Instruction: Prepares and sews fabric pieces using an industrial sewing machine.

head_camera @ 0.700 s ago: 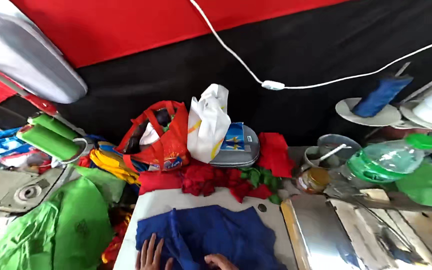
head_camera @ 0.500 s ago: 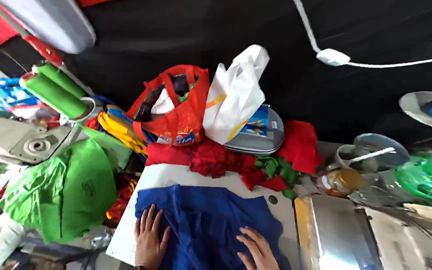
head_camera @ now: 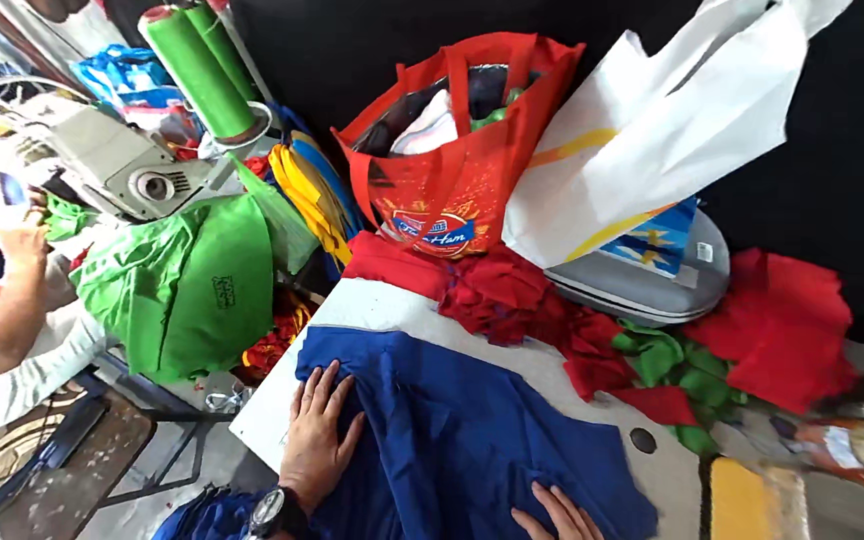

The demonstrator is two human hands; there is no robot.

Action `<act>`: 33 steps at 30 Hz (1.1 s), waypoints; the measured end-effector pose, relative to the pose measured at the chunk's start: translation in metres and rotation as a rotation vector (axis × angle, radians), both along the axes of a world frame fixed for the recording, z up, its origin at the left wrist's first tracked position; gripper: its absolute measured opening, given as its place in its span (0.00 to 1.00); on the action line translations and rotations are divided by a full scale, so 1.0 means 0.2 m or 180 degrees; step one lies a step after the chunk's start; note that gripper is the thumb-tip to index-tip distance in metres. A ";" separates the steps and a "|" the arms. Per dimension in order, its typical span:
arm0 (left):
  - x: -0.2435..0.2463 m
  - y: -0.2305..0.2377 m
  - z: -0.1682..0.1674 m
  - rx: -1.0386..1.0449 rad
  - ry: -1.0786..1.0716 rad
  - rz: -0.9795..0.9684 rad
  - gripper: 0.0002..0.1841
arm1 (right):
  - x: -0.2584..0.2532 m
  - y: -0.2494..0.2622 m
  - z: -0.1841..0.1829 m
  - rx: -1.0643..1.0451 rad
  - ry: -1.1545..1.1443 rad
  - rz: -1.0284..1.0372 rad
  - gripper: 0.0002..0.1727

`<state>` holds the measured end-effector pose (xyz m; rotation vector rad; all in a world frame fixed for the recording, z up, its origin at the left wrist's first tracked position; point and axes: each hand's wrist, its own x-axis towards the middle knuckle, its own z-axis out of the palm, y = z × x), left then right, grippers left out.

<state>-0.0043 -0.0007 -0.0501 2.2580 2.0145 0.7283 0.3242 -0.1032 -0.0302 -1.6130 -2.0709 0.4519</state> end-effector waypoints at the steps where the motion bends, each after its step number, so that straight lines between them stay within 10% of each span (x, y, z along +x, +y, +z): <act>1: 0.00 0.00 -0.01 0.0044 0.0030 -0.0017 0.32 | 0.01 0.00 -0.01 0.0065 0.0062 -0.0010 0.19; 9: -0.05 0.03 -0.05 0.0350 0.0098 -0.0282 0.34 | 0.10 -0.05 -0.01 0.0947 0.1460 -0.0436 0.21; 17: 0.27 -0.22 0.30 -0.0752 0.0300 0.0361 0.22 | 0.24 -0.31 -0.07 0.0557 0.0242 -0.0079 0.15; 24: 0.26 -0.22 0.00 -0.0035 -0.0028 0.0049 0.34 | 0.16 -0.13 0.04 0.1112 0.0434 -0.0477 0.16; 28: 0.12 -0.05 0.05 -0.0576 0.0190 -0.0175 0.36 | 0.12 0.10 0.09 0.0153 -0.0101 -0.0653 0.20; 33: 0.00 0.07 0.03 -0.0476 0.0057 -0.0322 0.38 | 0.14 0.19 -0.06 0.0649 0.0329 -0.0891 0.22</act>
